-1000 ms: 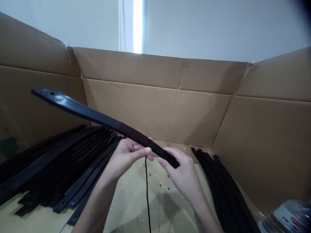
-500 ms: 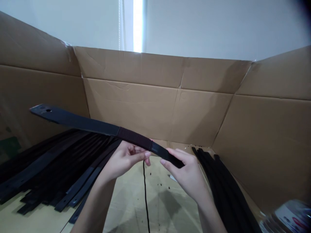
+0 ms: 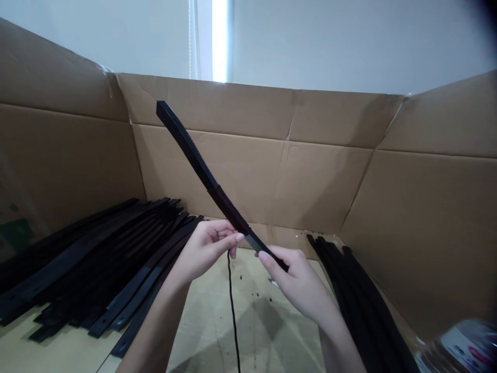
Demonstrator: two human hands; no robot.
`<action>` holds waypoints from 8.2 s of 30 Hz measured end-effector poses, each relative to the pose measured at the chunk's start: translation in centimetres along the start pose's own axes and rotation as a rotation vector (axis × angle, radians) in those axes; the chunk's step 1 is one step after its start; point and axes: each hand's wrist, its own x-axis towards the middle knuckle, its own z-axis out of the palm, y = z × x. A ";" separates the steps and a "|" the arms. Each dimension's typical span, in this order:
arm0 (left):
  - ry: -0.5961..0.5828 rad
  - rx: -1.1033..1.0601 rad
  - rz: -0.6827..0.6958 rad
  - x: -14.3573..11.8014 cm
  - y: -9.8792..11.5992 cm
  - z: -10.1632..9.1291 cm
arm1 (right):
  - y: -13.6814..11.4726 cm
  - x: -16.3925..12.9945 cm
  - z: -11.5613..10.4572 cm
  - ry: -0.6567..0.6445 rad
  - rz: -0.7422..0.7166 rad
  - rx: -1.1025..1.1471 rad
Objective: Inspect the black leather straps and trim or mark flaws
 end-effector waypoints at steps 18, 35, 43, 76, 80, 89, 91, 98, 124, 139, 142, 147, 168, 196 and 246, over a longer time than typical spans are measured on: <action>-0.269 -0.252 -0.008 0.1 -1.5 -1.8 | 1.4 1.1 0.3 -0.508 0.149 0.803; 0.106 -0.267 -0.039 0.7 -1.8 -0.5 | 2.2 2.2 3.1 -0.395 0.097 0.981; 0.211 -0.104 -0.047 0.6 -1.3 0.1 | 1.5 2.0 2.4 -0.037 -0.004 0.510; -0.206 -0.482 0.014 0.1 -2.2 -1.0 | 1.5 1.7 3.9 -0.567 0.130 1.207; -0.055 -0.392 0.016 0.1 -1.8 -0.6 | 1.4 1.8 4.0 -0.546 0.124 1.104; 0.186 -0.059 -0.046 0.0 -0.3 0.6 | 1.0 1.8 3.2 -0.121 0.059 0.615; 0.148 -0.008 -0.062 0.0 -0.3 0.5 | 1.1 1.9 3.0 -0.044 0.006 0.512; -0.029 -0.046 -0.084 -0.3 0.0 0.0 | 1.3 1.9 2.5 0.020 -0.018 0.433; -0.303 -0.481 -0.117 0.0 -1.3 -1.4 | 2.0 1.7 3.4 -0.645 0.110 1.244; 0.084 -0.291 -0.085 -0.2 -0.5 -0.1 | 0.0 1.1 4.1 -0.144 0.089 0.756; 0.125 -0.214 -0.100 -0.1 -0.2 0.2 | 0.1 1.2 4.4 -0.028 0.046 0.644; -0.008 -0.133 -0.093 -0.3 0.4 0.0 | 0.2 1.5 4.0 0.041 -0.004 0.547; -0.085 -0.258 -0.090 -0.7 0.2 -0.6 | 1.5 1.5 3.8 -0.574 0.183 1.196; -0.279 -0.264 -0.124 -0.5 -0.6 -0.8 | 1.0 1.3 3.9 -0.182 0.124 0.955; 0.012 0.015 -0.110 -0.7 0.2 0.6 | 2.2 2.2 3.2 -0.313 0.196 0.997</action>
